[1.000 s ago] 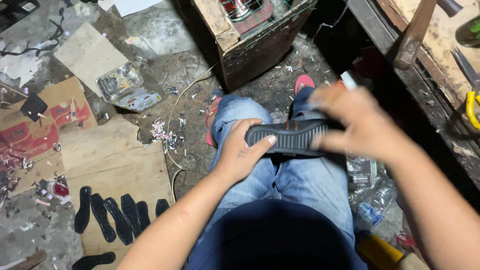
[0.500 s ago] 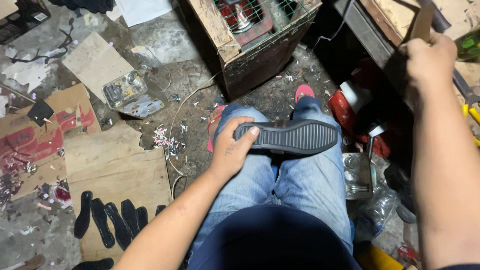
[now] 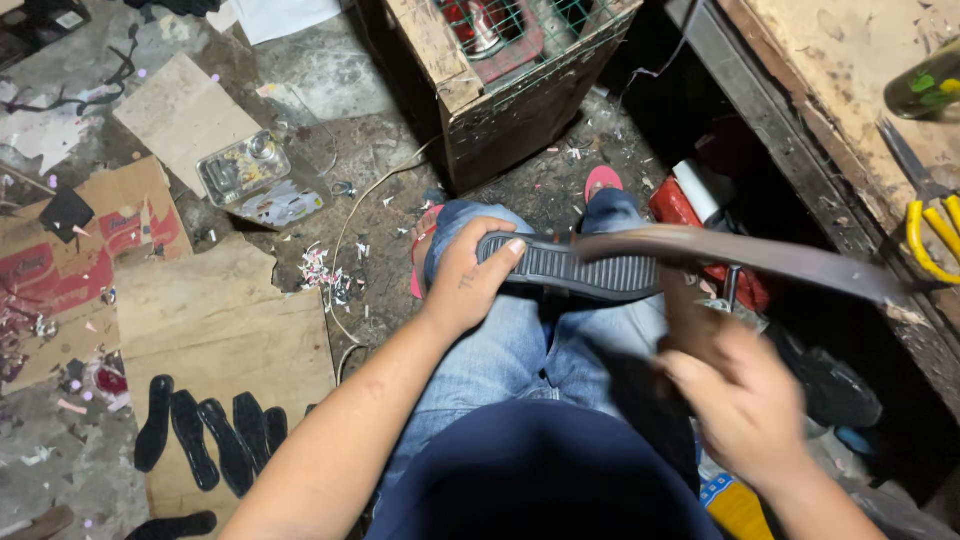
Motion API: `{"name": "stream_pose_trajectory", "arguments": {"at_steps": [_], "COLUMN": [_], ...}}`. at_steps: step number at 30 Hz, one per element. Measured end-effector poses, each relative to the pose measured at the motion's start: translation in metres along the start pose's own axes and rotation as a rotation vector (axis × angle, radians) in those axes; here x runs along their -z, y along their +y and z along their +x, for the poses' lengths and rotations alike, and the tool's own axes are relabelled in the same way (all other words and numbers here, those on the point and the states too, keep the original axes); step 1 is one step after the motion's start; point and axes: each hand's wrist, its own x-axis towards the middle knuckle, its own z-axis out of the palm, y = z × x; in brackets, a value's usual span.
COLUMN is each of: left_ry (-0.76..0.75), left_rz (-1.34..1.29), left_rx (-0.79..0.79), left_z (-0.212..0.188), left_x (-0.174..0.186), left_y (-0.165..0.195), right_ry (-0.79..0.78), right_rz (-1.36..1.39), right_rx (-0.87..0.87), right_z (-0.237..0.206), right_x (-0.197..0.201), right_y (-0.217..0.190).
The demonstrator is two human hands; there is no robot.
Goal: The person sits on the floor holding a sandal on their lap, presses and aligns the sole with the upper, then uses a knife to trim and smooth the edge where the upper meets the sole, rotating the sandal to work around it.
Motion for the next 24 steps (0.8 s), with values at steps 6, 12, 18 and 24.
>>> {"name": "stream_pose_trajectory", "arguments": {"at_steps": [6, 12, 18, 24], "left_ry": [0.041, 0.013, 0.007, -0.028], "left_rz": [0.023, 0.032, 0.052, 0.042], "left_rx": [-0.017, -0.044, -0.031, -0.028], "left_z": [-0.001, 0.004, 0.008, 0.006], "left_x": [0.002, 0.002, 0.004, 0.003], "left_y": [-0.002, -0.005, -0.006, -0.006], "right_ry": [-0.269, -0.108, -0.077, 0.062], "right_rz": [-0.746, -0.246, -0.751, -0.21], "right_rx": [-0.481, -0.205, -0.319, -0.205], "right_z": [0.025, 0.016, 0.02, -0.006], "right_x": [-0.036, 0.001, -0.025, 0.009], "right_y": [0.016, -0.028, 0.001, -0.027]}}
